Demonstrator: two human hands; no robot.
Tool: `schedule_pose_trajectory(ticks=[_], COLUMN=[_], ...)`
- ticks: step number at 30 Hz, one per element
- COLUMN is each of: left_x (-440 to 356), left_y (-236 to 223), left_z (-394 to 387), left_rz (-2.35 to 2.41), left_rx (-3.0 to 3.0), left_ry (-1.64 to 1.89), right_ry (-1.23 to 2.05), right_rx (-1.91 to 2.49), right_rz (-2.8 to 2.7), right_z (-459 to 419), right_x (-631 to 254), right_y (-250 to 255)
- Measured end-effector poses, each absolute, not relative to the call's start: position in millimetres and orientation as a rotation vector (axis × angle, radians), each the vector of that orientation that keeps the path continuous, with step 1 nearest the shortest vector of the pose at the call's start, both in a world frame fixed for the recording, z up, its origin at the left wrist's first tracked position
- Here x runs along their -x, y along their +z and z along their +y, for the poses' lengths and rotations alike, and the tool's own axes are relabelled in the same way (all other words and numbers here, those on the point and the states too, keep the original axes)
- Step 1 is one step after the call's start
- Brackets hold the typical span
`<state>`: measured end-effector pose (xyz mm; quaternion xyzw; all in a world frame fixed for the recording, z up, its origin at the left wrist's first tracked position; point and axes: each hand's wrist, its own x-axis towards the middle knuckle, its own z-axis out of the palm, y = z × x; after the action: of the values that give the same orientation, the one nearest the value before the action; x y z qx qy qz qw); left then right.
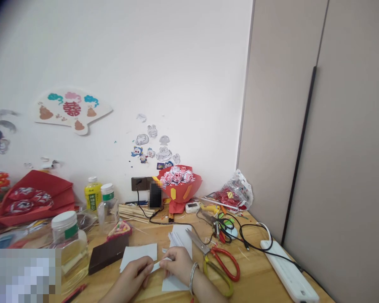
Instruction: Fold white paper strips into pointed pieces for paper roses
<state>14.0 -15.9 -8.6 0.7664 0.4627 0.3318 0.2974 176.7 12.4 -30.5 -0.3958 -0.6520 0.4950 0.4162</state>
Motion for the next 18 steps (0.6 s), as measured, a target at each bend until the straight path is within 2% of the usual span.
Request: schedule_pose_trajectory(ticks=[11,18], left_x=[-13.7,-11.4], left_y=[-9.5,-12.8], left_z=[-13.8,-8.2], left_rz=[1.235,1.235], left_rx=[-1.956,-1.779], left_ry=[0.928,0.873], right_ry=[1.244,0.853], right_rx=[0.89,1.032], right_rz=[-1.595,-1.65], right_z=[16.7,16.9], right_x=[-179.3,-185.3], right_y=[-33.8,-29.1])
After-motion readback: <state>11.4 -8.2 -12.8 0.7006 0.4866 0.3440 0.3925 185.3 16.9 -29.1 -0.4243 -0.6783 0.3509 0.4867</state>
